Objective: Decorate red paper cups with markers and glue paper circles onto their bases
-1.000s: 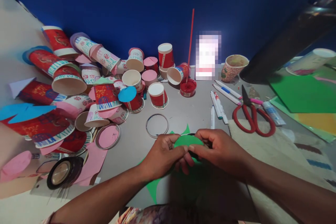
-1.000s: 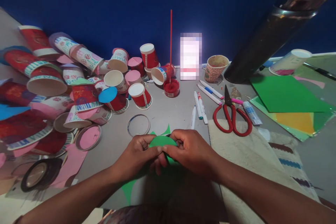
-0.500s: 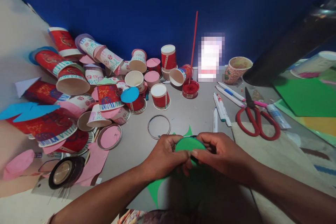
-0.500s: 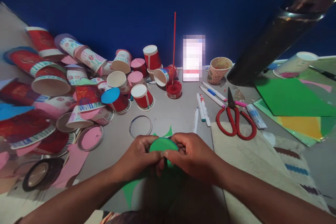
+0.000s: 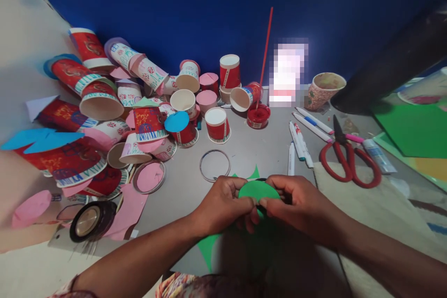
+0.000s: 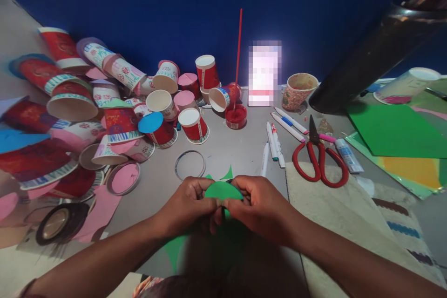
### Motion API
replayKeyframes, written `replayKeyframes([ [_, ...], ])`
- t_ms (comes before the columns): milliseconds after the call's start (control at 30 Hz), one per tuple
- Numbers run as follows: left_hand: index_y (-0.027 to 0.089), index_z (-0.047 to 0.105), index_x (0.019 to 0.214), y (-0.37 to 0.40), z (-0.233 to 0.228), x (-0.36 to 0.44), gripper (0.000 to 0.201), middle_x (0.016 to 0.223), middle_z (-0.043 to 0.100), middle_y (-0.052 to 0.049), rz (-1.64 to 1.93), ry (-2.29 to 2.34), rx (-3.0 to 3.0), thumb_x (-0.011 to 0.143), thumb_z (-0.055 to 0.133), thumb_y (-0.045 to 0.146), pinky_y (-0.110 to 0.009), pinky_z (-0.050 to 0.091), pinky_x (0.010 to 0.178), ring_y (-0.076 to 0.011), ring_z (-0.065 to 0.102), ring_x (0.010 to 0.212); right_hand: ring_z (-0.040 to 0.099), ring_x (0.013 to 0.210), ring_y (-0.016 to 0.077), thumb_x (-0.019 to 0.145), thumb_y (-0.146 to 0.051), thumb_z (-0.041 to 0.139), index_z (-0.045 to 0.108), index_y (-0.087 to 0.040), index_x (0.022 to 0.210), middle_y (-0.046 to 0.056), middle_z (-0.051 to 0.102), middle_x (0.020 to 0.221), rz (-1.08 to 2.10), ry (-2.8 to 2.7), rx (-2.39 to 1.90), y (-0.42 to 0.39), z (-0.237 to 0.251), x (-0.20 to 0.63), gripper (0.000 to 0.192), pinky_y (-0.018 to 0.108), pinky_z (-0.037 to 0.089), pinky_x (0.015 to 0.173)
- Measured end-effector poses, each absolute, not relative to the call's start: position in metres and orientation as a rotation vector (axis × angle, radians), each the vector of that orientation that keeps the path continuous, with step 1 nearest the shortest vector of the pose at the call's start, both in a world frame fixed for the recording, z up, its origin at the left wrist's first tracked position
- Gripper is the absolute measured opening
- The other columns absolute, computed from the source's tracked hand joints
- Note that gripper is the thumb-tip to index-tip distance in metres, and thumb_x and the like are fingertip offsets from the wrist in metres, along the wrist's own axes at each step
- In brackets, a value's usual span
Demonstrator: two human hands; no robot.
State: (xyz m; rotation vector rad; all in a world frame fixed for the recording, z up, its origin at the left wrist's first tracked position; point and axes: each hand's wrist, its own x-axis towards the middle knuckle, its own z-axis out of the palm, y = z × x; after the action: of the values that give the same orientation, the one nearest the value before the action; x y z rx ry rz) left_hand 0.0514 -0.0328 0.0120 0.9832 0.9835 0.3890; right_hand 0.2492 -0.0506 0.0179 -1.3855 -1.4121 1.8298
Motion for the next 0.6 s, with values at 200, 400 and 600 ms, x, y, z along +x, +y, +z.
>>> replayKeyframes([
  [200, 0.016, 0.066, 0.076, -0.0397, 0.0064, 0.0534, 0.007, 0.059, 0.071, 0.001, 0.415, 1.054, 1.029, 0.074, 0.068, 0.022, -0.018, 0.046, 0.043, -0.0119, 0.065, 0.047, 0.049, 0.066, 0.0149, 0.074, -0.029, 0.062, 0.054, -0.023, 0.079, -0.003, 0.057, 0.069, 1.540, -1.624, -1.440, -0.0512, 0.0122, 0.2492, 0.011, 0.026, 0.034, 0.056],
  [400, 0.018, 0.066, 0.080, -0.0430, 0.0055, 0.0530, 0.011, 0.064, 0.070, 0.002, 0.392, 1.063, 1.110, 0.082, 0.067, 0.029, -0.022, 0.049, 0.049, -0.0133, 0.065, 0.052, 0.049, 0.066, 0.0156, 0.074, -0.023, 0.057, 0.051, -0.024, 0.087, -0.004, 0.057, 0.073, 1.476, -1.724, -1.407, -0.0523, 0.0113, 0.2489, 0.014, 0.028, 0.033, 0.057],
  [600, 0.017, 0.064, 0.073, -0.0432, 0.0094, 0.0555, 0.013, 0.061, 0.055, 0.006, 0.411, 1.144, 1.404, 0.081, 0.067, 0.027, -0.019, 0.034, 0.051, -0.0086, 0.050, 0.057, 0.047, 0.068, 0.0170, 0.070, -0.017, 0.052, 0.050, -0.024, 0.096, -0.002, 0.057, 0.079, 1.282, -1.907, -1.425, -0.0563, 0.0094, 0.2475, 0.027, 0.030, 0.032, 0.061],
])
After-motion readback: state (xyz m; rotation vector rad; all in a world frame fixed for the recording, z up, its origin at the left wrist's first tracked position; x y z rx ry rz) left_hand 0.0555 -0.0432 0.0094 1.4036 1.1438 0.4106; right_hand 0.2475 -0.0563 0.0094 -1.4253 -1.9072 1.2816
